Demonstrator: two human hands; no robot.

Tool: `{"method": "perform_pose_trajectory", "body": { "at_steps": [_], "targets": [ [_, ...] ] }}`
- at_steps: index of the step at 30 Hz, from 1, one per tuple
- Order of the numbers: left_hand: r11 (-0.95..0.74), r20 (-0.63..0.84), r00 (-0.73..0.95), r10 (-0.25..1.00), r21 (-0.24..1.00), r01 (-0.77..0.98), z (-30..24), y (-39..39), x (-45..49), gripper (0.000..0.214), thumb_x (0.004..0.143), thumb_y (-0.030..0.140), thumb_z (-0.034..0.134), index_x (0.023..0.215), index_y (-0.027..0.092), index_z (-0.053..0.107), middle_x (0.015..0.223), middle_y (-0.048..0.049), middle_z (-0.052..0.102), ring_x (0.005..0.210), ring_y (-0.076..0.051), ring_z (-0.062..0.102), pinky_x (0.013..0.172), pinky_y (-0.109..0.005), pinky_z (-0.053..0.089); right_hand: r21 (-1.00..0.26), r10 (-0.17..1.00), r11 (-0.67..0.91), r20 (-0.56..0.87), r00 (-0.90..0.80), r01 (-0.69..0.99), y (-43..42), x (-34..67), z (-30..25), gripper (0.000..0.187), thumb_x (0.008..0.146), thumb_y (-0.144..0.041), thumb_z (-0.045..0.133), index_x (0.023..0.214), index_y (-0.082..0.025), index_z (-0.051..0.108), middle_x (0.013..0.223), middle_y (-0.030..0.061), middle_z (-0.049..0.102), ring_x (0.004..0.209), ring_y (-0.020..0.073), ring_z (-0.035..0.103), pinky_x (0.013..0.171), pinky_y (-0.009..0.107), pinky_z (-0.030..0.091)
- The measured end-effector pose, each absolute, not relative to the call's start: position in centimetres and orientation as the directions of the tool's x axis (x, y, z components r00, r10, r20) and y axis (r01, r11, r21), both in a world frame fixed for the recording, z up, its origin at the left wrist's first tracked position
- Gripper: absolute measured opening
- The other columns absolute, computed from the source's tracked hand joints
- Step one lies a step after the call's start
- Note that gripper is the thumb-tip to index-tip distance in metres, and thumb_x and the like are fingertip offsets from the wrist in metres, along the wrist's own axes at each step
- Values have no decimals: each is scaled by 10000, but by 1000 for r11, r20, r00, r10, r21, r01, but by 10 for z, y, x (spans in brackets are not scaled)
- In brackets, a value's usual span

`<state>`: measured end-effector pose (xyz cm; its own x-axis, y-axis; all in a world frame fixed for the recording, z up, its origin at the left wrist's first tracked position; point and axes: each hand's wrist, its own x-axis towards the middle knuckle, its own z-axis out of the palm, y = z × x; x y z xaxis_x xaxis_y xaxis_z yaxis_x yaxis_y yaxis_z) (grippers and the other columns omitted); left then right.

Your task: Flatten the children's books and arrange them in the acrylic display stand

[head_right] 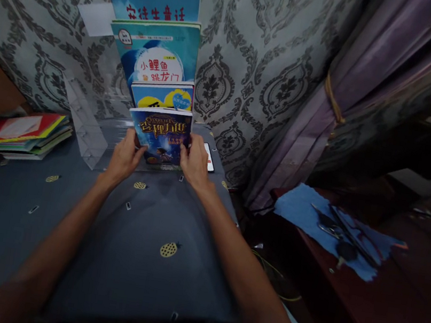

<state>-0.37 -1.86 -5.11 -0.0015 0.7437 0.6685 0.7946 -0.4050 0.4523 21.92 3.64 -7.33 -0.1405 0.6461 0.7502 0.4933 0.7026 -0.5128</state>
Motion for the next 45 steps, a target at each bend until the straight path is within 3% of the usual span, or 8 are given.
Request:
{"method": "perform_pose_trajectory", "body": {
  "at_steps": [17, 29, 45],
  "targets": [
    [-387, 649, 6, 761, 447, 807, -57, -18, -9, 197, 889, 186, 602, 1020, 224, 460, 921, -69, 639, 835, -235, 649, 756, -380, 539, -539, 707, 630, 696, -125, 559, 33, 216, -81, 234, 984, -295, 522, 1209, -231, 537, 1083, 115, 666, 905, 277, 640, 769, 431, 516],
    [-262, 559, -29, 829, 433, 863, -51, -27, 1, 246, 913, 222, 528, 1129, 220, 410, 960, -87, 655, 886, -263, 672, 759, -378, 520, -531, 723, 607, 677, -136, 591, 23, 220, -77, 183, 940, -246, 548, 1120, -218, 566, 996, 95, 668, 954, 280, 627, 836, 442, 505],
    [-161, 476, -15, 879, 326, 932, -52, -28, 5, 272, 913, 203, 544, 1149, 187, 409, 952, -94, 682, 869, -256, 684, 738, -356, 533, -543, 752, 581, 643, -145, 607, 26, 221, -90, 243, 937, -222, 541, 1175, -192, 579, 1025, 113, 681, 981, 284, 648, 855, 441, 533]
  ]
}}
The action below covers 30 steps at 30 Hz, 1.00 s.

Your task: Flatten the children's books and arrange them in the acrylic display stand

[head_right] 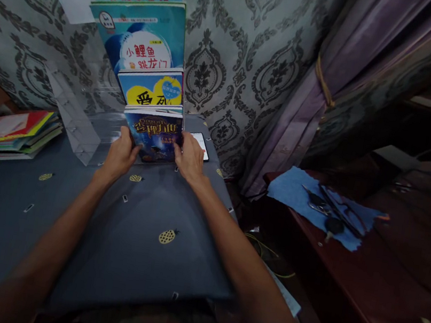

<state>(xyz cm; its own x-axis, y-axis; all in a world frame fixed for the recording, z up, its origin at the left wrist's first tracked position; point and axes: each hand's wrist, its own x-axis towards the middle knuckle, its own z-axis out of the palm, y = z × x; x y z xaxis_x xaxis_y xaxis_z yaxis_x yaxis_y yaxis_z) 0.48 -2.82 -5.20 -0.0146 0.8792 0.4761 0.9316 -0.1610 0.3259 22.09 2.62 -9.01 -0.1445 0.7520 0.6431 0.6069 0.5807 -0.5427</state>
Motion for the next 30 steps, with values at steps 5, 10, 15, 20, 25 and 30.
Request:
{"method": "perform_pose_trajectory", "body": {
  "at_steps": [5, 10, 15, 20, 25, 30],
  "targets": [
    [-88, 427, -41, 903, 278, 956, -48, -33, 11, 276, 943, 215, 518, 1196, 153, 425, 1024, -145, 709, 902, -276, 702, 750, -358, 534, -530, 734, 601, 663, -150, 598, 26, 221, -92, 262, 936, -217, 536, 1191, -191, 591, 1029, 124, 683, 1005, 294, 647, 867, 448, 532],
    [29, 332, -101, 938, 215, 976, -40, -39, 20, 335, 990, 241, 473, 1279, 77, 435, 1042, -200, 729, 957, -325, 723, 771, -365, 530, -525, 719, 619, 678, -152, 584, 27, 222, -94, 265, 945, -253, 526, 1191, -188, 598, 1028, 136, 690, 993, 302, 647, 844, 456, 540],
    [89, 307, -128, 943, 138, 986, -37, -42, 25, 451, 1015, 280, 437, 1382, 25, 381, 1058, -231, 733, 992, -343, 731, 797, -379, 538, -514, 708, 622, 692, -143, 591, 27, 221, -96, 255, 946, -272, 519, 1177, -195, 593, 1035, 139, 689, 970, 303, 648, 830, 460, 542],
    [111, 290, -148, 945, 140, 984, -39, -41, 25, 381, 1028, 287, 400, 1343, 74, 395, 1035, -222, 741, 952, -320, 744, 798, -378, 544, -512, 716, 600, 686, -128, 614, 26, 220, -96, 261, 946, -282, 507, 1178, -191, 586, 1052, 142, 669, 934, 291, 648, 796, 440, 543],
    [99, 293, -142, 945, 158, 982, -38, -41, 25, 398, 1018, 272, 426, 1353, 64, 365, 1057, -229, 737, 960, -328, 748, 793, -375, 542, -541, 722, 599, 683, -107, 590, 27, 218, -97, 256, 939, -301, 513, 1155, -190, 594, 1048, 142, 669, 938, 298, 651, 802, 456, 548],
    [68, 302, -132, 944, 213, 975, -37, -42, 23, 382, 1009, 256, 442, 1348, 94, 373, 1114, -209, 730, 990, -315, 742, 790, -352, 541, -630, 743, 597, 668, -47, 497, 26, 215, -99, 308, 927, -312, 531, 1209, -200, 580, 1043, 137, 694, 957, 295, 673, 833, 460, 553]
  ]
}}
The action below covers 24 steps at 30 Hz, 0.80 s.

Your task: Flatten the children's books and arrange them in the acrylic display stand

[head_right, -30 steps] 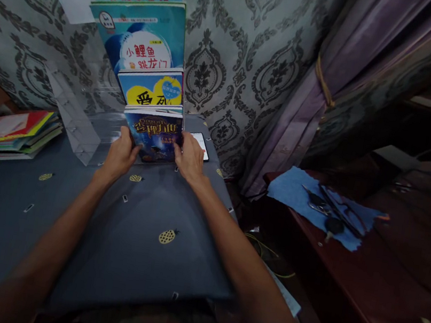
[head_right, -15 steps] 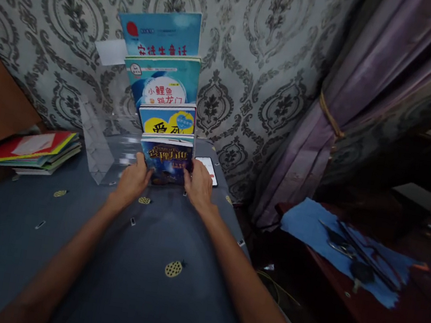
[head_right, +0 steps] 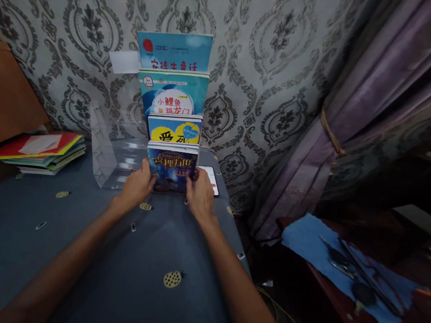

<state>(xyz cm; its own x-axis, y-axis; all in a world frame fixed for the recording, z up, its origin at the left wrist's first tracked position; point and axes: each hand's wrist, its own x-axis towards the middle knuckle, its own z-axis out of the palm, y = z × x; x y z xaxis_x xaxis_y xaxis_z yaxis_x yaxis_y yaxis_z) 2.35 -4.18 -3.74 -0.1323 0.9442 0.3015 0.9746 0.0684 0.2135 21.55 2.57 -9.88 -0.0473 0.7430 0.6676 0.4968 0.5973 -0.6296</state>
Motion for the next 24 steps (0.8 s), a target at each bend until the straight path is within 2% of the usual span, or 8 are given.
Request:
{"method": "perform_pose_trajectory", "body": {
  "at_steps": [7, 13, 19, 24],
  "targets": [
    [48, 278, -123, 953, 263, 964, -40, -39, 21, 348, 1011, 256, 446, 1320, 111, 380, 1127, -215, 719, 1011, -318, 736, 800, -366, 537, -658, 748, 577, 664, 11, 484, 26, 215, -89, 495, 898, -321, 554, 1371, -178, 532, 1063, 133, 658, 901, 276, 664, 832, 460, 560],
    [38, 281, -124, 952, 291, 956, -43, -38, 21, 325, 1001, 233, 429, 1302, 110, 411, 1090, -209, 727, 994, -316, 738, 802, -372, 543, -688, 766, 584, 643, -12, 430, 31, 212, -83, 450, 909, -304, 525, 1344, -208, 586, 1100, 126, 607, 925, 268, 666, 746, 421, 601],
    [18, 313, -122, 942, 316, 949, -45, -36, 22, 336, 988, 206, 405, 1309, 107, 427, 1103, -197, 728, 956, -303, 740, 779, -364, 549, -644, 735, 604, 678, -16, 471, 31, 211, -86, 431, 925, -265, 492, 1339, -221, 602, 1088, 139, 613, 974, 294, 646, 799, 461, 603],
    [14, 299, -113, 948, 315, 949, -44, -36, 22, 318, 992, 191, 404, 1296, 103, 426, 1093, -193, 727, 946, -304, 736, 775, -369, 545, -612, 713, 607, 701, -7, 507, 28, 210, -87, 438, 935, -230, 446, 1337, -232, 620, 1043, 138, 614, 943, 287, 636, 792, 448, 585]
  ]
}}
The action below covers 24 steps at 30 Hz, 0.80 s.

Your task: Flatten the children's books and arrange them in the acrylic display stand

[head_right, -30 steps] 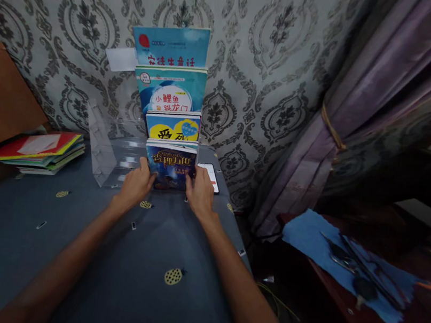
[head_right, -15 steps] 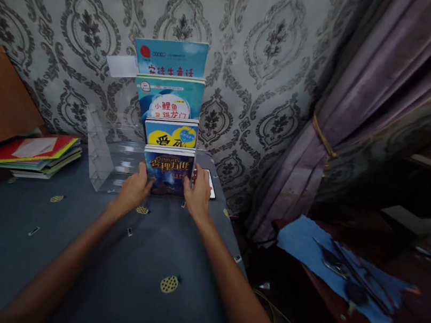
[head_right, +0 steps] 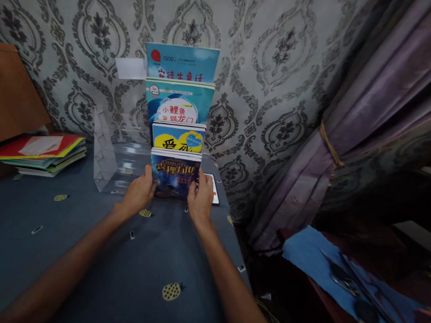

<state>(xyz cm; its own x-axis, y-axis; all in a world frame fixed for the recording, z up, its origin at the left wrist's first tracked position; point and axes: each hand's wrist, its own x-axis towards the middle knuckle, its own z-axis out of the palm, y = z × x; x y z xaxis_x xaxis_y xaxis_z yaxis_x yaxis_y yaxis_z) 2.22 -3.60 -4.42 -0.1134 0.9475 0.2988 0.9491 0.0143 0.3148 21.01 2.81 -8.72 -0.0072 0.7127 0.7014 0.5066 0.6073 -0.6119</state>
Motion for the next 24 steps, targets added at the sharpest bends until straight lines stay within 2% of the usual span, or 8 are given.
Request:
{"method": "perform_pose_trajectory", "body": {
  "at_steps": [8, 14, 17, 20, 24],
  "targets": [
    [22, 262, -113, 958, 327, 945, -42, -37, 22, 349, 977, 150, 433, 1323, 110, 400, 1132, -201, 721, 977, -294, 738, 787, -349, 531, -630, 732, 588, 682, -2, 507, 27, 210, -87, 435, 911, -234, 457, 1313, -218, 624, 1028, 124, 605, 925, 293, 623, 790, 477, 587],
    [21, 210, -110, 972, 387, 922, -29, -43, 16, 320, 985, 232, 509, 1280, 144, 419, 1108, -177, 728, 1018, -315, 729, 823, -370, 528, -678, 766, 578, 642, -16, 455, 23, 215, -86, 421, 928, -305, 480, 1314, -227, 629, 1057, 112, 597, 900, 261, 646, 749, 438, 606],
    [-9, 275, -130, 953, 454, 891, -23, -44, 13, 335, 984, 288, 554, 1273, 178, 423, 1157, -157, 710, 1072, -302, 706, 863, -386, 535, -666, 742, 591, 670, 16, 455, 21, 215, -82, 481, 941, -412, 514, 1374, -217, 595, 1130, 130, 625, 1016, 282, 653, 849, 484, 596],
    [-110, 437, -140, 888, 499, 860, -22, -39, 13, 434, 977, 296, 563, 1359, 180, 394, 1316, -175, 620, 1250, -296, 608, 989, -434, 510, -663, 710, 622, 702, 57, 416, 24, 211, -73, 585, 961, -499, 508, 1472, -215, 508, 1352, 164, 607, 1229, 300, 602, 1041, 547, 507],
    [-209, 523, -130, 842, 540, 816, -23, -30, 19, 571, 978, 293, 535, 1487, 148, 320, 1384, -189, 536, 1350, -306, 504, 1085, -476, 460, -749, 744, 594, 650, 154, 293, 33, 199, -58, 644, 971, -560, 484, 1497, -188, 492, 1501, 168, 545, 1379, 300, 522, 1157, 541, 408]
  ]
}}
